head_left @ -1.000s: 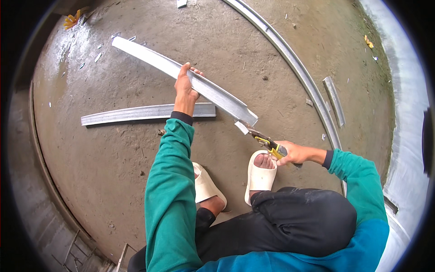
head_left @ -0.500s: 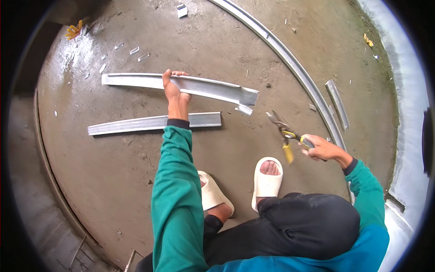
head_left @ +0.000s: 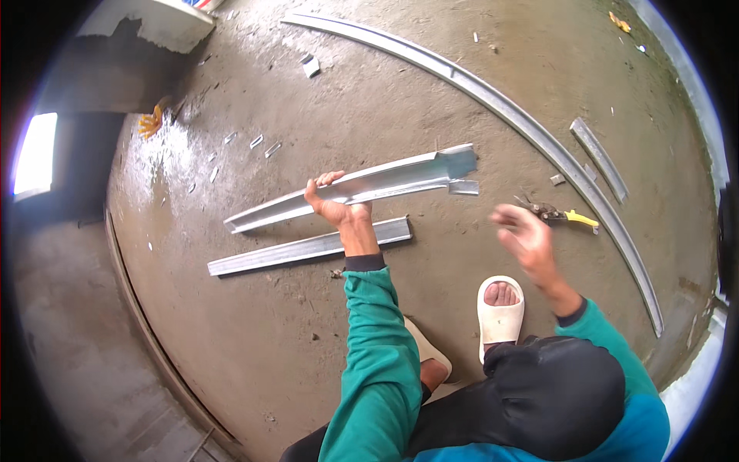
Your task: The person cuts and bends sections of metal profiles using snips, handling the metal by hand to shape the ends.
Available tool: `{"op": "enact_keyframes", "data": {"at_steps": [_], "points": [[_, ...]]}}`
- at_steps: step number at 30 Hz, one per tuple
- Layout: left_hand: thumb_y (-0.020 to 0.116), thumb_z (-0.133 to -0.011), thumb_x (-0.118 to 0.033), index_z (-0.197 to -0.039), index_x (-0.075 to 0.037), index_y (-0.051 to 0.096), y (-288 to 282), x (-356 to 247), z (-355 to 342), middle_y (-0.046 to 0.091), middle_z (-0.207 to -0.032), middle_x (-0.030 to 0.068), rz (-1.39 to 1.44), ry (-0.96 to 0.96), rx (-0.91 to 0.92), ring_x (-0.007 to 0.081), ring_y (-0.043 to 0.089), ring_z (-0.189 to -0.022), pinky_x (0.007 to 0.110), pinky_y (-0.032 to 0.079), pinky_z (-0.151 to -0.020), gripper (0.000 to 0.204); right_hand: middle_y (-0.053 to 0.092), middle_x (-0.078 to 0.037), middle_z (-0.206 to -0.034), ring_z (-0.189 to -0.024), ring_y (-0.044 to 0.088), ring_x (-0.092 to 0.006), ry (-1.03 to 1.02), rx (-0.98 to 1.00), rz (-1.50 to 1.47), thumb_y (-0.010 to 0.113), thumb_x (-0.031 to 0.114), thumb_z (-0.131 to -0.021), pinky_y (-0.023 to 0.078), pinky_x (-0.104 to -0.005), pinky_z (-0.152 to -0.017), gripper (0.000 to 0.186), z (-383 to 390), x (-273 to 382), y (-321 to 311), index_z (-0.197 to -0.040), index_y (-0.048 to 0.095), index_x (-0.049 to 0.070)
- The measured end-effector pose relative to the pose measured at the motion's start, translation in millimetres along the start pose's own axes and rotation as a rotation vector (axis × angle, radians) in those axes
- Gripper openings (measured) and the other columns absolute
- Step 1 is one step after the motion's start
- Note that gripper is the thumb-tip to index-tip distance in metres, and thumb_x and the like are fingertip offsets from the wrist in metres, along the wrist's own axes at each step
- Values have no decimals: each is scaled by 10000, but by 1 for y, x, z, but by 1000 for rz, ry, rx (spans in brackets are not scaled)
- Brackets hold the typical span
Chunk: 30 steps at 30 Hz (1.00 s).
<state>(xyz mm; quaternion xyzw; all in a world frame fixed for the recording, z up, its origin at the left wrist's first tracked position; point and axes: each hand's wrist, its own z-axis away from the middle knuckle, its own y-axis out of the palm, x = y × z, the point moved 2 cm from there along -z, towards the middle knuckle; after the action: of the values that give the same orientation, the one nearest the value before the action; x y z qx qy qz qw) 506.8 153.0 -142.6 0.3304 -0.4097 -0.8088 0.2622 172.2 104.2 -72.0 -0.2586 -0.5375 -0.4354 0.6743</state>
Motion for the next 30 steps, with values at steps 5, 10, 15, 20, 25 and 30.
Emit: {"op": "enact_keyframes", "data": {"at_steps": [5,10,15,20,25,30], "points": [[688,-733,-222,-677,-194,539,4,10,15,606,-697,-80,180,-63,96,102,631,-715,319,535,-770,161,668,-33,-972,-861,577,-76,-39,-59,-464,709,201,-898,441,-221,-801,300,-43,-2,52,-1098,653,-15],[703,-742,-137,-662,-161,530,19,18,30,582,-652,-53,277,-46,40,71,586,-605,227,565,-650,192,667,5,-907,-839,550,-64,-50,-117,-683,681,211,-916,392,-233,-788,193,-58,-13,61,-1009,680,42],[700,-730,-142,-647,-165,542,12,24,33,598,-649,-60,256,-83,6,86,606,-621,246,551,-670,180,659,32,-889,-872,555,-89,235,17,-1089,672,306,-906,380,-288,-793,157,-68,-37,65,-918,683,150],[712,-711,-205,-651,-190,557,5,22,22,613,-674,-73,189,-142,-3,80,621,-673,287,543,-715,167,628,26,-870,-844,542,-102,56,-123,-894,697,229,-893,401,-306,-733,101,-72,-33,70,-895,672,131],[709,-711,-218,-652,-197,559,12,41,23,619,-697,-74,129,-76,-67,83,626,-694,289,545,-710,163,588,-6,-784,-754,525,-115,-395,-553,28,722,160,-855,443,-296,-676,135,-69,-3,54,-799,665,51],[701,-717,-213,-651,-198,560,16,26,19,614,-689,-73,139,-84,-61,93,629,-694,291,559,-701,157,616,-29,-745,-777,539,-95,-225,-438,-74,728,143,-851,454,-293,-692,125,-71,8,57,-824,686,28]]}}
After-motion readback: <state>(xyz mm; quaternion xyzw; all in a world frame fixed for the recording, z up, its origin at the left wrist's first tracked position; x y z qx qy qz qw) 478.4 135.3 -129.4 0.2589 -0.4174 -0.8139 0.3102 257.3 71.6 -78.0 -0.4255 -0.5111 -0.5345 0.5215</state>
